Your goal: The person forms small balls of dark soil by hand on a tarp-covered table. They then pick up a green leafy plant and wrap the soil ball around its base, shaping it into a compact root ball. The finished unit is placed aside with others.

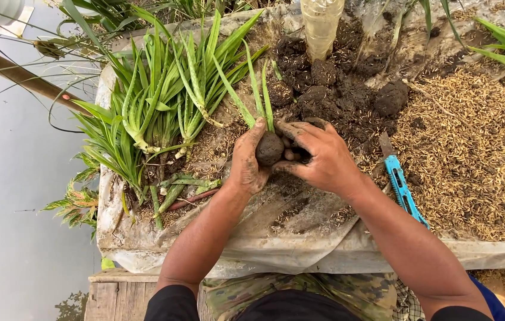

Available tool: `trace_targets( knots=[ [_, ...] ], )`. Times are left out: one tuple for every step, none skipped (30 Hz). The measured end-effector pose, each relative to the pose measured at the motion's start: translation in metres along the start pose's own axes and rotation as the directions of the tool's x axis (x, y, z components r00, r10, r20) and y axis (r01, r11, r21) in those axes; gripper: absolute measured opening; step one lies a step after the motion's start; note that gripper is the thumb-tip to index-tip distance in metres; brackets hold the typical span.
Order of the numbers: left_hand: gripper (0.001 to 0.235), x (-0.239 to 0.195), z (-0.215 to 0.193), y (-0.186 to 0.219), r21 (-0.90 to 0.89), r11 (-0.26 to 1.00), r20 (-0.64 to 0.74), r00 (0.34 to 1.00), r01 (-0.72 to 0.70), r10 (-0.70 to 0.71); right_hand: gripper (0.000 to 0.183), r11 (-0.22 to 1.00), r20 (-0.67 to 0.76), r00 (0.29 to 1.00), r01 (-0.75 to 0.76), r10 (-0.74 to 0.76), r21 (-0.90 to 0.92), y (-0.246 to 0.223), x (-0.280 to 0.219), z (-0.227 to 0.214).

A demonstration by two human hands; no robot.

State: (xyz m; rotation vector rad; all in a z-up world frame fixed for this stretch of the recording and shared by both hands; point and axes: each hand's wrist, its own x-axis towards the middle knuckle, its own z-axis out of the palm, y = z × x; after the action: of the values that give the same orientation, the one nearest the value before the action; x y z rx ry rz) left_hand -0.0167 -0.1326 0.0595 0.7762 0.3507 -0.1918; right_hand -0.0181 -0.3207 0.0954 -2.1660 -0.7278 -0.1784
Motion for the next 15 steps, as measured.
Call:
trace_targets(
  knots=[
    [0.047, 0.0, 0.0, 0.001, 0.002, 1.0, 0.001, 1.0, 0.001, -0.001, 0.056, 1.0, -0.002, 1.0, -0.001, 0.001, 0.0, 0.001, -0.002, 0.0],
    [0.047, 0.0, -0.001, 0.003, -0.002, 1.0, -0.004, 1.0, 0.0, 0.0, 0.051, 0.998, 0.007, 1.0, -0.016, 0.016, 0.055, 0.002, -0.004, 0.0],
    [0.046, 0.0, -0.001, 0.004, -0.005, 1.0, -0.008, 1.0, 0.0, 0.0, 0.047, 0.994, 0.016, 0.999, -0.031, 0.03, 0.109, 0.002, -0.005, 0.0],
    [0.046, -0.002, 0.001, 0.005, -0.003, 1.0, -0.008, 1.0, 0.0, 0.0, 0.047, 0.994, 0.014, 0.999, -0.032, 0.03, 0.109, 0.0, -0.003, -0.002],
    [0.046, -0.004, 0.004, 0.006, 0.003, 1.0, 0.004, 1.0, -0.014, 0.014, 0.048, 0.993, 0.032, 0.999, -0.034, 0.031, 0.117, -0.002, -0.001, -0.004],
    [0.045, -0.006, 0.006, 0.007, 0.008, 1.0, 0.015, 1.0, -0.028, 0.028, 0.049, 0.992, 0.05, 0.998, -0.037, 0.031, 0.124, -0.004, 0.001, -0.007],
    [0.045, -0.001, 0.0, 0.005, 0.008, 1.0, 0.015, 1.0, -0.028, 0.028, 0.049, 0.992, 0.049, 0.998, -0.037, 0.031, 0.124, -0.007, 0.001, -0.007],
    [0.044, 0.004, -0.006, 0.002, 0.026, 0.999, 0.003, 0.999, -0.033, 0.033, 0.049, 0.996, 0.012, 1.0, 0.002, -0.003, 0.084, -0.01, 0.001, -0.008],
    [0.043, 0.009, -0.012, -0.001, 0.044, 0.998, -0.009, 0.999, -0.039, 0.039, 0.053, 0.998, -0.024, 0.999, 0.04, -0.039, 0.043, -0.013, 0.001, -0.008],
    [0.043, 0.009, -0.012, -0.003, 0.045, 0.998, -0.009, 0.999, -0.039, 0.039, 0.053, 0.998, -0.025, 0.999, 0.04, -0.039, 0.043, -0.013, 0.001, -0.005],
    [0.044, 0.009, -0.012, -0.006, 0.083, 0.994, -0.019, 0.997, -0.068, 0.069, 0.048, 0.998, -0.065, 0.996, 0.055, -0.053, 0.016, -0.012, 0.0, -0.002],
    [0.045, 0.009, -0.013, -0.009, 0.122, 0.988, -0.028, 0.995, -0.095, 0.099, 0.043, 0.998, -0.105, 0.992, 0.067, -0.068, -0.011, -0.011, -0.001, 0.002],
    [0.045, 0.009, -0.012, -0.008, 0.123, 0.988, -0.029, 0.995, -0.094, 0.098, 0.043, 0.998, -0.105, 0.992, 0.066, -0.067, -0.01, -0.008, -0.003, 0.006],
    [0.043, 0.009, -0.011, -0.007, 0.109, 0.99, -0.036, 0.995, -0.09, 0.095, 0.043, 0.997, -0.123, 0.989, 0.077, -0.08, -0.031, -0.004, -0.006, 0.01],
    [0.041, 0.009, -0.011, -0.006, 0.094, 0.992, -0.043, 0.995, -0.087, 0.091, 0.044, 0.995, -0.142, 0.985, 0.087, -0.094, -0.052, 0.0, -0.008, 0.015]
  ],
)
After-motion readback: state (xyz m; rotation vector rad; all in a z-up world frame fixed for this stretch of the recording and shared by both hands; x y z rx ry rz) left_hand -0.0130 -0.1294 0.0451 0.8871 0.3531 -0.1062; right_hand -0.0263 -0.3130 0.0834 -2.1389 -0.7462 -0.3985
